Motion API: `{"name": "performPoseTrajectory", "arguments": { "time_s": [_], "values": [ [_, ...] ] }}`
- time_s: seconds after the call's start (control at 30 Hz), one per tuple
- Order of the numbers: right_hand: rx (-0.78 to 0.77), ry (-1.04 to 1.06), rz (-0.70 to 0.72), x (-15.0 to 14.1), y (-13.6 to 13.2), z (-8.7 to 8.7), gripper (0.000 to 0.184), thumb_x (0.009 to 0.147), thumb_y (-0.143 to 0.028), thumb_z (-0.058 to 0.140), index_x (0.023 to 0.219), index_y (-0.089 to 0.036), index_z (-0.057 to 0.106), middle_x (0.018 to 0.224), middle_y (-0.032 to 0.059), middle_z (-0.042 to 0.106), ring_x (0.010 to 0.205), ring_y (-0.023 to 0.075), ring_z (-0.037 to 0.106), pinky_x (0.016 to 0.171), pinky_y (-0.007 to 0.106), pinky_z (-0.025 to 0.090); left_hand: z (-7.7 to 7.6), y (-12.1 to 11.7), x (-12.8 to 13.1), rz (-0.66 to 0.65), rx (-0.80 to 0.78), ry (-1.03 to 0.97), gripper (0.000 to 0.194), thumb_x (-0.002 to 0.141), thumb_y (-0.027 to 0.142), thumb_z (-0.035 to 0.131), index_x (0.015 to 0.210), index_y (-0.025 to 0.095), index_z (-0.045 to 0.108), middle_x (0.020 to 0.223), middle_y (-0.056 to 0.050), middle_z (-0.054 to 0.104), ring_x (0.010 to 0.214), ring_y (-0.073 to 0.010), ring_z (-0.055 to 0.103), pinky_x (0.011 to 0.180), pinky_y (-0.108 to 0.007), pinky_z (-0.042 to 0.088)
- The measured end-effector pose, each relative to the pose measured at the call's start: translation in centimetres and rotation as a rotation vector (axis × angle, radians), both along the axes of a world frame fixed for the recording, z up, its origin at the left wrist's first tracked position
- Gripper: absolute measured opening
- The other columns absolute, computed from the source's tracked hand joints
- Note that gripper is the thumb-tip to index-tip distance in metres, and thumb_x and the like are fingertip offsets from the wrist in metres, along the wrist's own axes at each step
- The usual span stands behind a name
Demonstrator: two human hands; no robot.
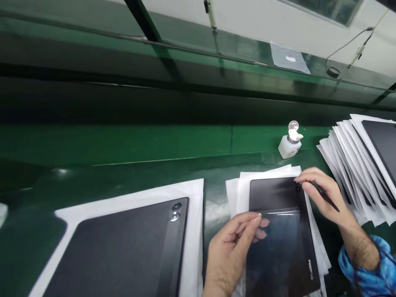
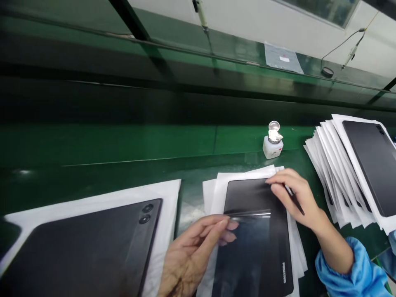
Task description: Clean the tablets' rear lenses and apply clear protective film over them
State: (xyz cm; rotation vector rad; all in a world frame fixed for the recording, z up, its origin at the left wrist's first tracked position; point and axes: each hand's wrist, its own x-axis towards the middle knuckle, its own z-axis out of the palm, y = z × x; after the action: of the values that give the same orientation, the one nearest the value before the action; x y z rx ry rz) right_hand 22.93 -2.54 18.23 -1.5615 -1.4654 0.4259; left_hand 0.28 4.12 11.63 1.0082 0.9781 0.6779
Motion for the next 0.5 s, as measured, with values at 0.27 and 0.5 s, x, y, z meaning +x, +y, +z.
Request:
{"name": "performPoseTrajectory", "arguments": {
  "time_s": [0.27,0.5],
  "values": [
    [-0.221,0.699,0.179,0.5,-3.5,-3.0,0.021,0.094,-0.042,0.069,0.091,-0.022,0.065,0.094,0.0027,0.060,0.073,0.0142,0.062,0.065,0.028,0.054,-0.3,0.2,0.4,-0.295,0.087,0.077,0.019,0.087,0.039,0.070,0.088,0.021,0.075,0.075,0.000,0.074,0.055,-0.0069,0.062,0.058,-0.010,0.050],
    [-0.218,0.715,0.186,0.7,-3.7,-3.0,0.021,0.080,-0.022,0.084,0.081,-0.021,0.064,0.084,0.0027,0.071,0.070,0.0140,0.066,0.060,0.025,0.056,1.4,0.7,0.3,-0.344,0.216,0.153,0.012,0.087,0.035,0.067,0.084,0.027,0.077,0.074,0.004,0.075,0.056,-0.0071,0.066,0.059,-0.007,0.050]
  ]
}}
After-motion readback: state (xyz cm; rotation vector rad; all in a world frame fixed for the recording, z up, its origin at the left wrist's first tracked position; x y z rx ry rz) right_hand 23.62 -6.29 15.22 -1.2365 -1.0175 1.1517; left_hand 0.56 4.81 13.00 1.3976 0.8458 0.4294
